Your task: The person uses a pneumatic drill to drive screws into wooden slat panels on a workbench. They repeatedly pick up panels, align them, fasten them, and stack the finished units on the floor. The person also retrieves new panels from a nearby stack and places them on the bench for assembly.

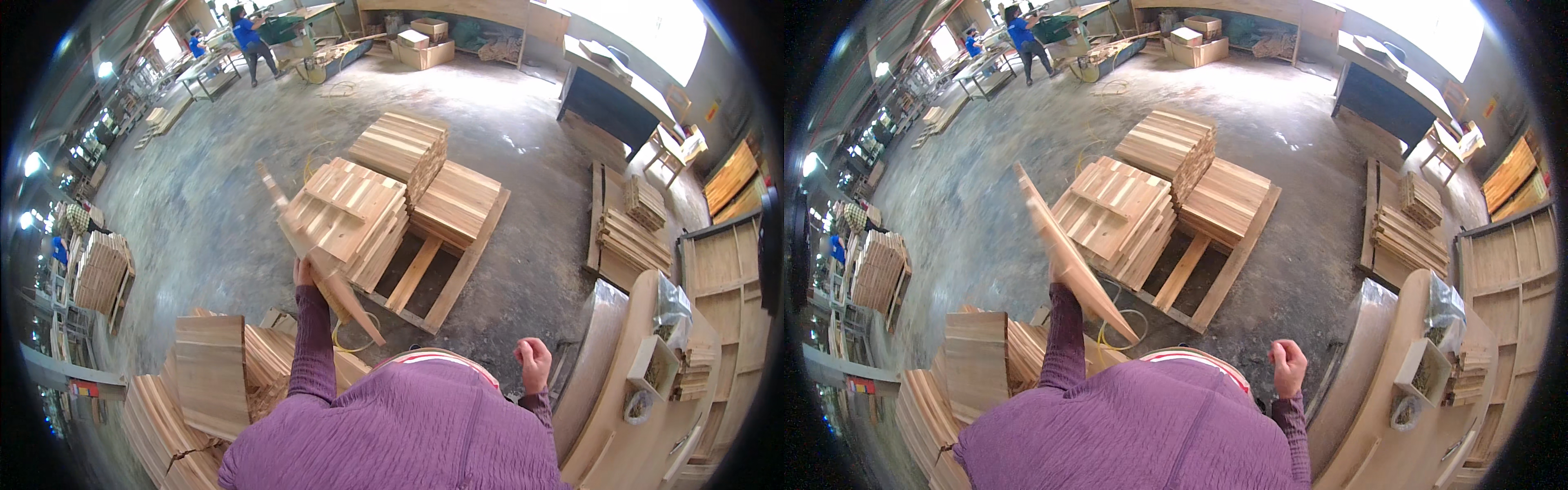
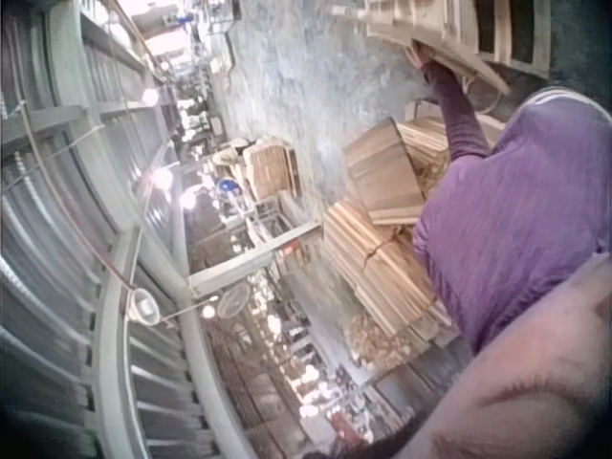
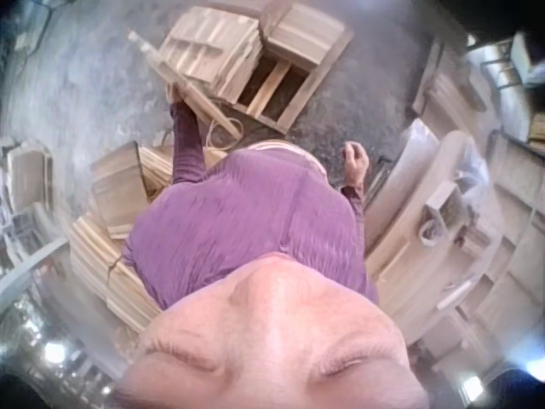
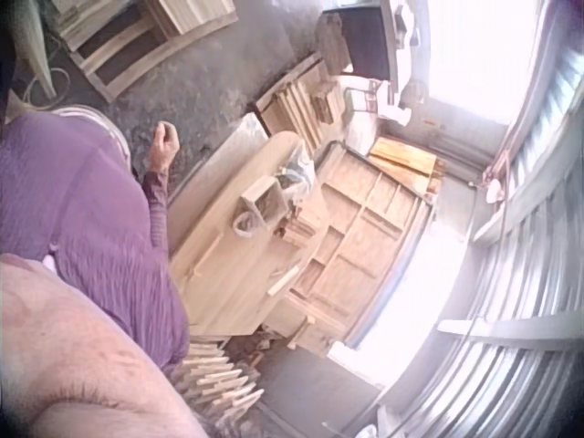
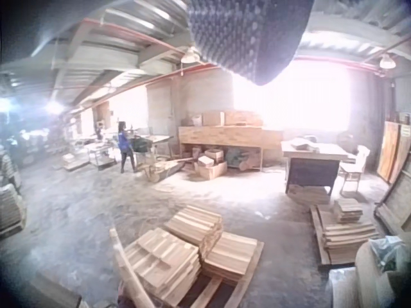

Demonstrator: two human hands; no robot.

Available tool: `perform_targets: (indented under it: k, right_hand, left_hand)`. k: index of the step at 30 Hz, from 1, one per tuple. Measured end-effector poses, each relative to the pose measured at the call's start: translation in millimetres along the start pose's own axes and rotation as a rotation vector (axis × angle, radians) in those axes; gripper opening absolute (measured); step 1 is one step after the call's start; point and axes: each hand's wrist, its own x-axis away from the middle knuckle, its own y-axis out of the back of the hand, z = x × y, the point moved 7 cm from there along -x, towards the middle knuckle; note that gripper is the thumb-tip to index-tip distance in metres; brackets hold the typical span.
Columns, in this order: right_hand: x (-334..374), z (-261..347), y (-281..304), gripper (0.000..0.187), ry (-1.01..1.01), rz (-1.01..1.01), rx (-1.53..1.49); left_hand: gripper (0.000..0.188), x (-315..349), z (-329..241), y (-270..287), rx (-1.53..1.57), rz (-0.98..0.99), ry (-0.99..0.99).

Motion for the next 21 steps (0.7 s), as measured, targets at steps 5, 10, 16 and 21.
perform_targets:
  k: [5,10,16,21]
  right_hand:
    - [-78,0,-92,0.016,-0.078,0.231,0.057]
    - [-133,-7,-217,0.036,-0.259,0.561,0.06]
    - [-154,0,-305,0.064,-0.797,0.663,-0.436]
    - [-243,8,-268,0.054,-0.408,0.5,-0.215]
  left_hand:
    - [0.048,45,36,36,0.112,-0.064,0.254]
    - [0.053,56,43,43,0.123,-0.132,0.335]
    - [0.059,10,43,8,0.116,-0.119,0.353]
    - [0.064,-68,32,-53,0.078,-0.023,0.416]
